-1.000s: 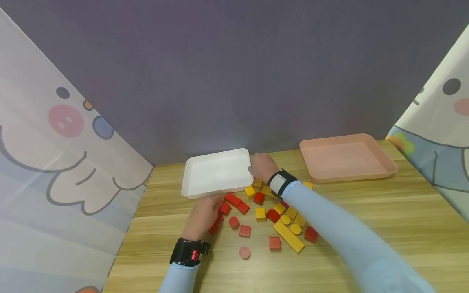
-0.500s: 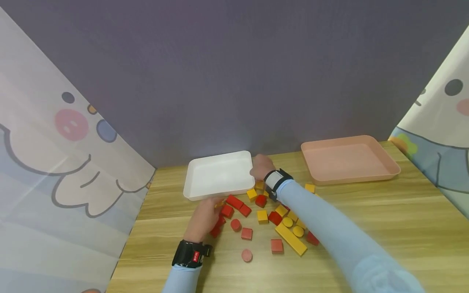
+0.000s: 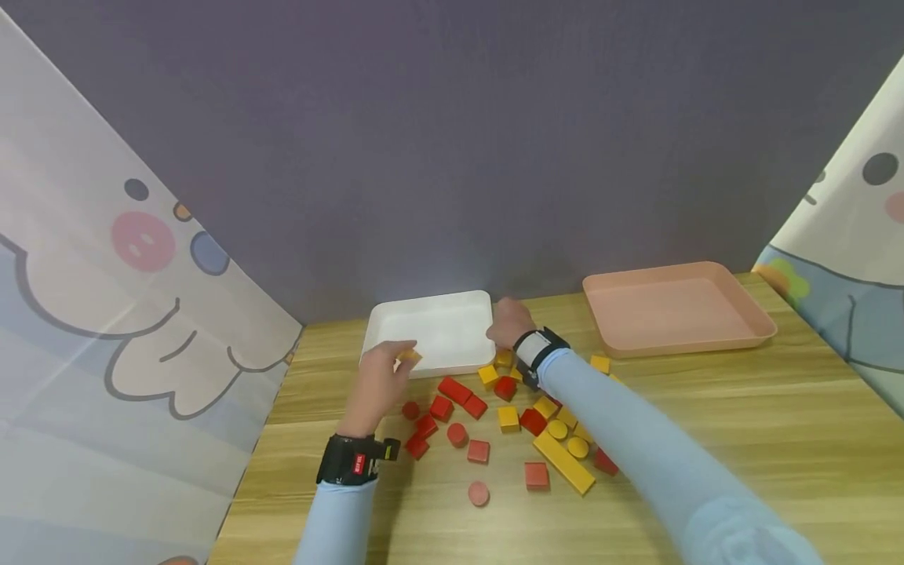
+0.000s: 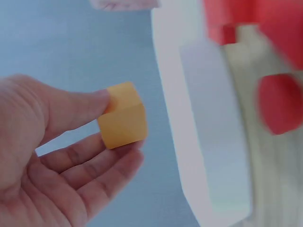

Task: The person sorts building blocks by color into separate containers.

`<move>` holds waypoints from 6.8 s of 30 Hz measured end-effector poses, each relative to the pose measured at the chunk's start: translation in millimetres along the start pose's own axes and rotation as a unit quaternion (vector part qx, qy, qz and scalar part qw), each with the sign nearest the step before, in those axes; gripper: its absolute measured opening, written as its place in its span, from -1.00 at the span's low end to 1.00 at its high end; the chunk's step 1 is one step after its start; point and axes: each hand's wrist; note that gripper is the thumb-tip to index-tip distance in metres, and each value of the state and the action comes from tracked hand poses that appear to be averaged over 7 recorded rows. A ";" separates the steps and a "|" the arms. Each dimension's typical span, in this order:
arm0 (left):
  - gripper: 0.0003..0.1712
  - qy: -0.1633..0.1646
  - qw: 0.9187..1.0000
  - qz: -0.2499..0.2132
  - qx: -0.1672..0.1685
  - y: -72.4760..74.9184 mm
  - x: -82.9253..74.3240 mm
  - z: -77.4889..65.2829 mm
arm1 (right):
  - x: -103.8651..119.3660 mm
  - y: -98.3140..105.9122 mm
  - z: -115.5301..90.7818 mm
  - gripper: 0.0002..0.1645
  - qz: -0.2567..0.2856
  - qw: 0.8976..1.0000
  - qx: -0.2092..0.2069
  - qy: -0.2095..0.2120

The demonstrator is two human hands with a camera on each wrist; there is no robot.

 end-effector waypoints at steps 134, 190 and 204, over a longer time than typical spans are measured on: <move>-0.67 -0.080 0.988 0.042 0.127 -62.9 -54.7 -12.8 | 13.1 -4.3 -19.0 -0.82 0.019 1.000 -0.013 -0.015; -0.57 0.114 0.991 0.008 0.073 -57.7 24.9 90.6 | 15.6 -7.0 -13.3 -0.86 0.007 1.000 -0.015 -0.027; -0.50 0.076 0.996 0.018 0.044 -44.8 16.8 72.8 | 14.7 -7.3 -14.3 -0.84 -0.008 1.000 -0.008 -0.021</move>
Point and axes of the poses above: each hand's wrist, its own z-axis towards the middle knuckle, its own y-axis out of the back of the hand, x = y × z, and after that the axes turned 1 degree about -z, right-handed
